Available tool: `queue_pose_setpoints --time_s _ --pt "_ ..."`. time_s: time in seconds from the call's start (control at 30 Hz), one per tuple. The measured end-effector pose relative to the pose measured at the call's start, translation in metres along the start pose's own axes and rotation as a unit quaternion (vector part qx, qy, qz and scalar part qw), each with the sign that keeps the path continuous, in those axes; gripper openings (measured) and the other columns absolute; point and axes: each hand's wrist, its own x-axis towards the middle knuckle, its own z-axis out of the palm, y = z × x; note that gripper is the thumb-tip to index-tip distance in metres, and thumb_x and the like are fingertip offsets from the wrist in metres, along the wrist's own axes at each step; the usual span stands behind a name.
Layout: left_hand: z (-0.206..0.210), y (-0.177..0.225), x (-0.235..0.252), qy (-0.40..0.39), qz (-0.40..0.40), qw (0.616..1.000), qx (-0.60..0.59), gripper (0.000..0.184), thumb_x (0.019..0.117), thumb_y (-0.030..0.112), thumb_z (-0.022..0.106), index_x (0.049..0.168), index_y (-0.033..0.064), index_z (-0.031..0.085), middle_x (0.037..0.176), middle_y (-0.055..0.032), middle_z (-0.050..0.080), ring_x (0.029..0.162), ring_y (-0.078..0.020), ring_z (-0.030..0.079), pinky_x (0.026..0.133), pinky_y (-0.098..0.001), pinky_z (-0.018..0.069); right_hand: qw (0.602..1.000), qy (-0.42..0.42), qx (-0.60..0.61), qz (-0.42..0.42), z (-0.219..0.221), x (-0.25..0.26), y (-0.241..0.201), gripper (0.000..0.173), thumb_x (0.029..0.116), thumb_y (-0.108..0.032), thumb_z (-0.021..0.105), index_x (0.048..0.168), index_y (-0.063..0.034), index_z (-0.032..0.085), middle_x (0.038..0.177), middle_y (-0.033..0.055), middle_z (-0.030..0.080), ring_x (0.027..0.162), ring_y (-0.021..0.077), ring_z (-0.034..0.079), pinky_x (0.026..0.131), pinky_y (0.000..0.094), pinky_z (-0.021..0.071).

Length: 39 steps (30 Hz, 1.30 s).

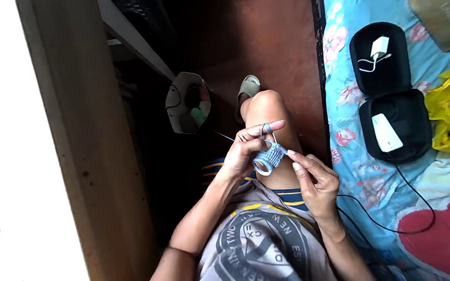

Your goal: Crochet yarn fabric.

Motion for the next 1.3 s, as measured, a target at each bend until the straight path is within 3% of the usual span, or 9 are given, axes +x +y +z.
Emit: queue_pose_setpoints --time_s 0.17,0.43,0.6,0.77,0.87,0.93,1.0,1.13,1.3 --pt "0.004 -0.001 -0.001 0.0 0.032 0.996 0.085 0.042 0.0872 -0.004 0.05 0.124 0.0007 0.07 0.074 -0.0007 0.066 0.06 -0.0049 0.06 0.058 -0.0211 0.0537 0.995 -0.015 0.089 0.049 -0.003 0.002 0.0 0.024 0.0958 0.002 0.058 0.113 0.0044 0.075 0.095 0.005 0.073 0.082 -0.0028 0.063 0.077 0.0124 0.0534" --pt "0.008 -0.003 -0.006 -0.015 0.019 0.991 0.129 0.042 0.0908 -0.006 0.053 0.13 -0.0013 0.066 0.089 -0.004 0.073 0.074 -0.0059 0.066 0.071 -0.023 0.0571 0.925 -0.089 0.315 0.192 -0.003 0.014 0.005 0.038 0.0966 0.001 0.055 0.131 -0.0089 0.069 0.099 -0.0038 0.073 0.067 -0.0063 0.054 0.059 0.0111 0.044" --pt "-0.025 0.022 -0.005 -0.047 -0.007 0.968 0.248 0.012 0.0906 0.008 0.065 0.084 0.0087 0.075 0.086 0.001 0.07 0.075 -0.0042 0.064 0.067 -0.021 0.0548 0.886 -0.128 0.377 0.24 -0.012 0.019 0.014 0.031 0.096 -0.002 0.058 0.123 -0.0093 0.073 0.081 -0.0075 0.068 0.055 -0.0089 0.042 0.05 0.0098 0.0332" --pt "-0.05 0.056 -0.013 -0.111 -0.093 0.814 0.563 0.017 0.0858 0.021 0.071 0.072 0.0121 0.068 0.075 0.0068 0.065 0.065 0.0011 0.057 0.058 -0.02 0.0466 0.886 -0.149 0.362 0.249 -0.023 0.022 0.022 0.029 0.0948 -0.003 0.061 0.119 -0.0101 0.075 0.079 -0.0097 0.068 0.054 -0.0092 0.042 0.049 0.0095 0.0342" --pt "-0.058 0.06 -0.017 -0.115 -0.037 0.87 0.478 0.026 0.0835 0.023 0.072 0.061 0.0129 0.065 0.091 0.004 0.072 0.091 -0.0044 0.067 0.079 -0.0224 0.0555 0.884 -0.154 0.364 0.249 -0.027 0.025 0.024 0.031 0.0942 -0.002 0.06 0.119 -0.0102 0.075 0.078 -0.0089 0.068 0.053 -0.0091 0.042 0.049 0.0095 0.0339" --pt "-0.055 0.05 -0.012 -0.146 0.063 0.941 0.299 0.023 0.0888 0.034 0.076 0.072 0.0185 0.073 0.11 -0.0024 0.075 0.12 -0.0209 0.065 0.105 -0.0378 0.0503 0.883 -0.159 0.366 0.246 -0.027 0.025 0.025 0.031 0.0946 -0.002 0.06 0.12 -0.0103 0.075 0.077 -0.0089 0.067 0.053 -0.009 0.042 0.049 0.0092 0.0338" --pt "-0.036 0.035 -0.004 -0.156 0.127 0.951 0.234 0.025 0.0896 0.037 0.076 0.106 0.0178 0.08 0.123 -0.005 0.072 0.127 -0.0251 0.061 0.112 -0.0439 0.046 0.881 -0.163 0.37 0.245 -0.024 0.024 0.024 0.03 0.0948 -0.002 0.059 0.12 -0.0094 0.074 0.076 -0.0087 0.066 0.054 -0.0085 0.042 0.049 0.0092 0.0339" --pt "0.0 0.01 0.004 -0.098 0.085 0.944 0.303 0.076 0.0848 0.0 0.07 0.155 0.0068 0.04 0.117 -0.0067 0.071 0.098 -0.0131 0.069 0.088 -0.0309 0.0574 0.897 -0.126 0.35 0.237 -0.019 0.02 0.017 0.033 0.094 0.0 0.056 0.121 -0.0068 0.074 0.081 -0.006 0.068 0.057 -0.0069 0.046 0.051 0.0105 0.0365" --pt "0.016 -0.007 0.004 0.0 0.066 0.957 0.283 0.084 0.0884 -0.01 0.065 0.16 0.0156 0.031 0.09 -0.0029 0.071 0.071 -0.0085 0.067 0.067 -0.0236 0.058 0.946 -0.069 0.248 0.194 -0.012 0.015 0.006 0.033 0.095 0.001 0.053 0.125 -0.002 0.066 0.081 -0.0044 0.066 0.063 -0.0024 0.054 0.058 0.0133 0.0443"
